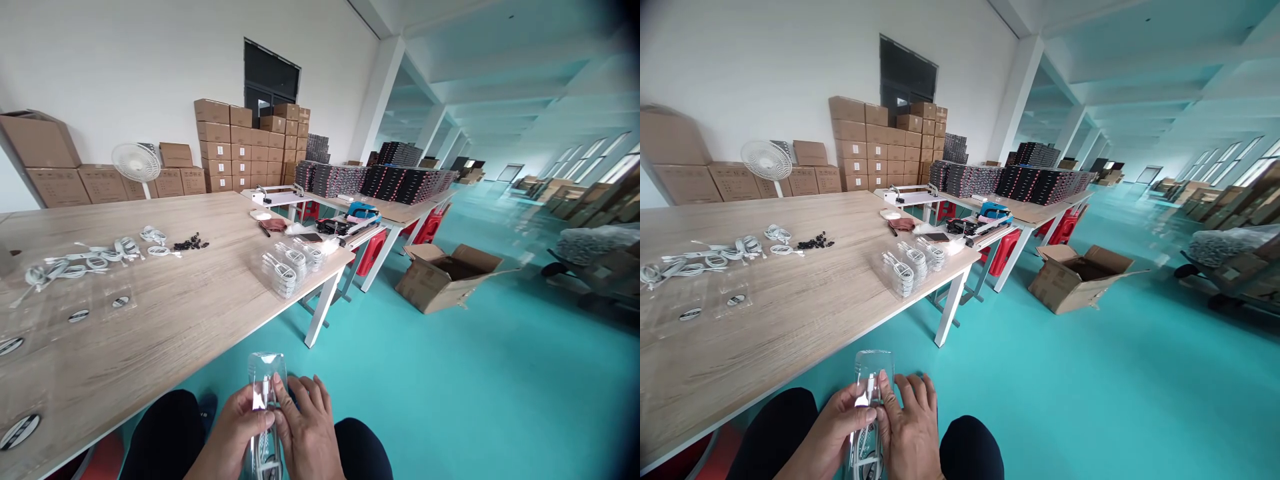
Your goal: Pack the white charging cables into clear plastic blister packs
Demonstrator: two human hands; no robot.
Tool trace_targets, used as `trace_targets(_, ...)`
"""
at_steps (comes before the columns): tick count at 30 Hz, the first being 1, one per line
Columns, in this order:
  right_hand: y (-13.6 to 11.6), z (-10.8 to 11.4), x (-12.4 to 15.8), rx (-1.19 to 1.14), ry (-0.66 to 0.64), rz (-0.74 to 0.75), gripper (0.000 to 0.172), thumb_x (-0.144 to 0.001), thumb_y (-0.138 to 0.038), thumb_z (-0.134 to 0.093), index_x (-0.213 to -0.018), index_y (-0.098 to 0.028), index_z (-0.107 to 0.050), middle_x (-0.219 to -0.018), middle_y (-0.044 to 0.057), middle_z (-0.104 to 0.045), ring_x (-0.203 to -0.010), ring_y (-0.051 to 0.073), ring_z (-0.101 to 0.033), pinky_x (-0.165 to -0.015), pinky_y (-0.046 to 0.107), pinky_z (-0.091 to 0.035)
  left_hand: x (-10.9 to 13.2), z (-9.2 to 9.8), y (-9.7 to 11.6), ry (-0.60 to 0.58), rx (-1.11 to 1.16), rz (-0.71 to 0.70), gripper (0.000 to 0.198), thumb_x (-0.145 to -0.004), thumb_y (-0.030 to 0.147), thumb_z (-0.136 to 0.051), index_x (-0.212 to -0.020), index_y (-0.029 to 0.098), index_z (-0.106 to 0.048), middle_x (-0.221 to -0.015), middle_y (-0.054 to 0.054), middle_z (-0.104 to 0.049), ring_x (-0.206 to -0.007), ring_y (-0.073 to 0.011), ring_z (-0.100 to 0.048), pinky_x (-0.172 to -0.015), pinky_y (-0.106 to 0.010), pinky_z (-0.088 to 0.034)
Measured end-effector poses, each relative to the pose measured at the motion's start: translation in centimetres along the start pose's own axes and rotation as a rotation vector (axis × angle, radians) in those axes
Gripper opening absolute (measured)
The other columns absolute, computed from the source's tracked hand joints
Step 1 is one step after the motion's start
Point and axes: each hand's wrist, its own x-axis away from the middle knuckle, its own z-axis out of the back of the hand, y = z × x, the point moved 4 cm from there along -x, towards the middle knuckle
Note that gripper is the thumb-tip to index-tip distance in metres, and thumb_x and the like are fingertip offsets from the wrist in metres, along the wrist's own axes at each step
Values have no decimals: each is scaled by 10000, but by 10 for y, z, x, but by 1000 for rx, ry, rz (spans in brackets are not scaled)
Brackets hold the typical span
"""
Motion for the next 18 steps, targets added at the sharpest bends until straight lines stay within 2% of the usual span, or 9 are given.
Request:
trace_targets(2, 0, -1, -3, -155, -12, -96, 478, -1010, -313, -491, -1482, -381, -467, -1190, 97, -712, -1069, 307, -644, -924, 588, -554, 0, -6, 3, -26, 25, -1, 469, -603, 284, -883, -1044, 153, -792, -888, -115, -779, -895, -304, -712, -852, -378, -490)
trace_targets(5, 0, -3, -9, -415, 33, -267, 378, -1023, -381, -453, -1362, -352, -619, -1151, 102, -685, -1042, 263, -655, -884, 466, -592, 1, -12, 4, -30, 15, -13, 463, -620, 292, -879, -1058, 167, -794, -877, -102, -780, -913, -303, -711, -872, -385, -487)
trace_targets(9, 1, -10, -16, -690, 87, -477, 428, -974, -540, -486, -1210, -282, -733, -1231, 130, -617, -1158, 276, -630, -953, 413, -581, 0, -7, 3, 5, 5, -28, 435, -646, 260, -875, -1068, 185, -797, -911, -86, -787, -916, -273, -706, -890, -375, -486)
trace_targets(13, 3, -16, -12, -875, 45, -561, 518, -910, -643, -547, -1241, -285, -721, -1338, 119, -603, -1295, 293, -565, -1102, 432, -489, -1, -2, 2, 21, 105, 27, 359, -663, 247, -865, -1010, 179, -803, -951, -111, -802, -929, -295, -729, -841, -379, -516)
trace_targets(15, 5, -20, -2, -948, 53, -585, 546, -890, -652, -579, -1303, -310, -680, -1441, 97, -576, -1366, 295, -511, -1158, 437, -430, -2, 1, 6, 75, 136, 36, 312, -663, 220, -860, -966, 173, -800, -974, -115, -807, -943, -304, -740, -825, -375, -532)
trace_targets(16, 7, -23, 4, -988, 82, -613, 571, -877, -653, -600, -1342, -325, -648, -1480, 86, -559, -1364, 296, -515, -1152, 435, -433, -2, 3, 9, 116, 144, 34, 295, -661, 204, -860, -948, 173, -796, -989, -111, -809, -946, -301, -744, -825, -372, -540)
trace_targets(18, 12, -30, 20, -1104, 150, -710, 605, -851, -644, -647, -1377, -347, -610, -1457, 79, -601, -1253, 285, -606, -1052, 414, -511, -2, 7, 15, 199, 152, 18, 287, -657, 180, -862, -933, 173, -784, -1016, -101, -812, -924, -283, -752, -818, -361, -555)
